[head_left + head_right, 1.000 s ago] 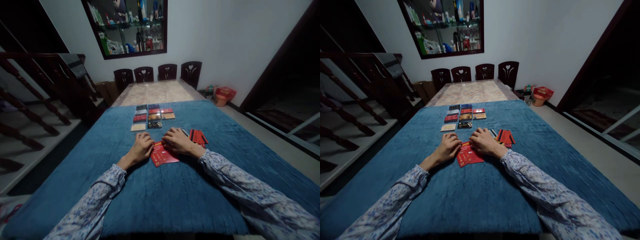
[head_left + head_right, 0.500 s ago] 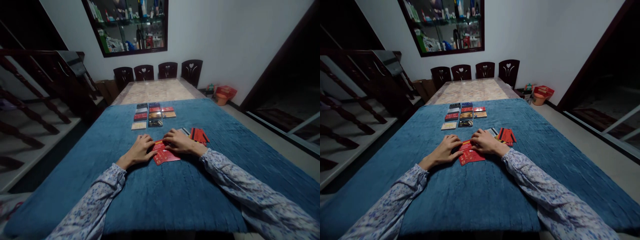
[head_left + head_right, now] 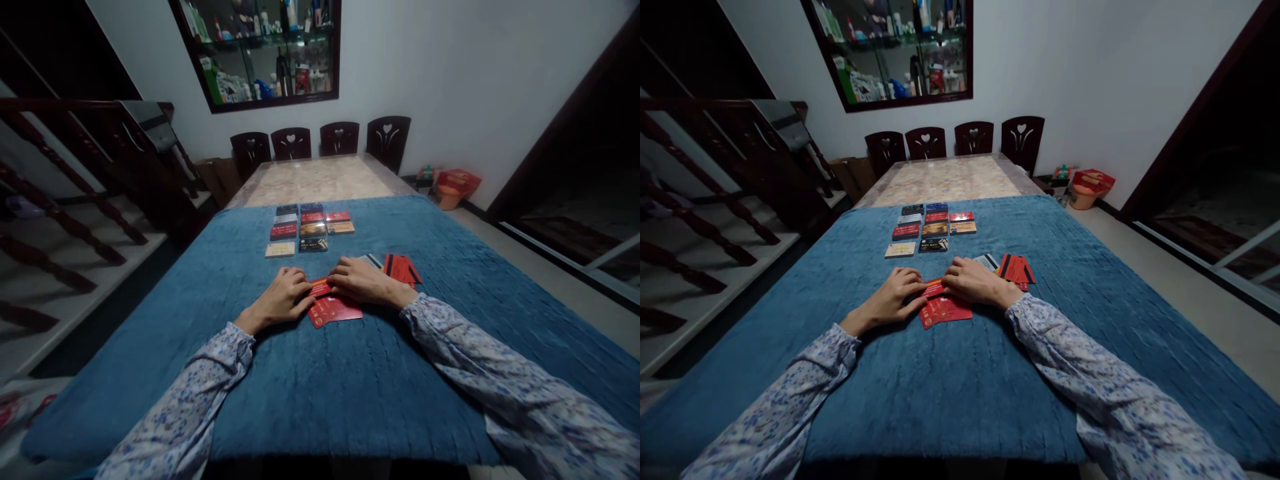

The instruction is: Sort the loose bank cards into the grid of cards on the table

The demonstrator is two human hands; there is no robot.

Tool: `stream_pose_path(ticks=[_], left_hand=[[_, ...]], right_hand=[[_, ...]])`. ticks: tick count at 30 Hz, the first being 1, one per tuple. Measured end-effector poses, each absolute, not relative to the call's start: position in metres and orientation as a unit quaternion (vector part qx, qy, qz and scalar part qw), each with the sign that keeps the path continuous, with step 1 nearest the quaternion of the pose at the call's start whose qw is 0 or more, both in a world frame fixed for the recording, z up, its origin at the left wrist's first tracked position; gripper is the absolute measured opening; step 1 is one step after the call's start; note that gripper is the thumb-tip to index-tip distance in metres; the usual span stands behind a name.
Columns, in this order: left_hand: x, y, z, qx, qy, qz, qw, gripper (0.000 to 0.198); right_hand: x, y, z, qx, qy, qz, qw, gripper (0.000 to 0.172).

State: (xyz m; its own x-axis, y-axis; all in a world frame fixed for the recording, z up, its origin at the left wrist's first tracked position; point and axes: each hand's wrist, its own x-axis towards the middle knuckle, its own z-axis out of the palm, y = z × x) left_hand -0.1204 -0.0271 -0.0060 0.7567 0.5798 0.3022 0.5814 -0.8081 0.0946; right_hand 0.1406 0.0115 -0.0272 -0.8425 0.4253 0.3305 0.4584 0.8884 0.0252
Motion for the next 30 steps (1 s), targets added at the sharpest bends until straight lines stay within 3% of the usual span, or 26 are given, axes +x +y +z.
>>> stream_pose_path(ticks=[17,30], left_hand=[[-0.125,-0.011,-0.019,-0.917,-0.301,-0.253,0.062,0.033],[-0.127,-0.005,-0.021,-0.906,-0.331,-0.263,0.022,0.029]], right_hand=[[0.138,0.009,-0.028,-0.350,-0.915,-0.045,0.194,0.024],[0.137,0.006,-0.026,-0.416,-0.884,-0.018,0.212,0.022]])
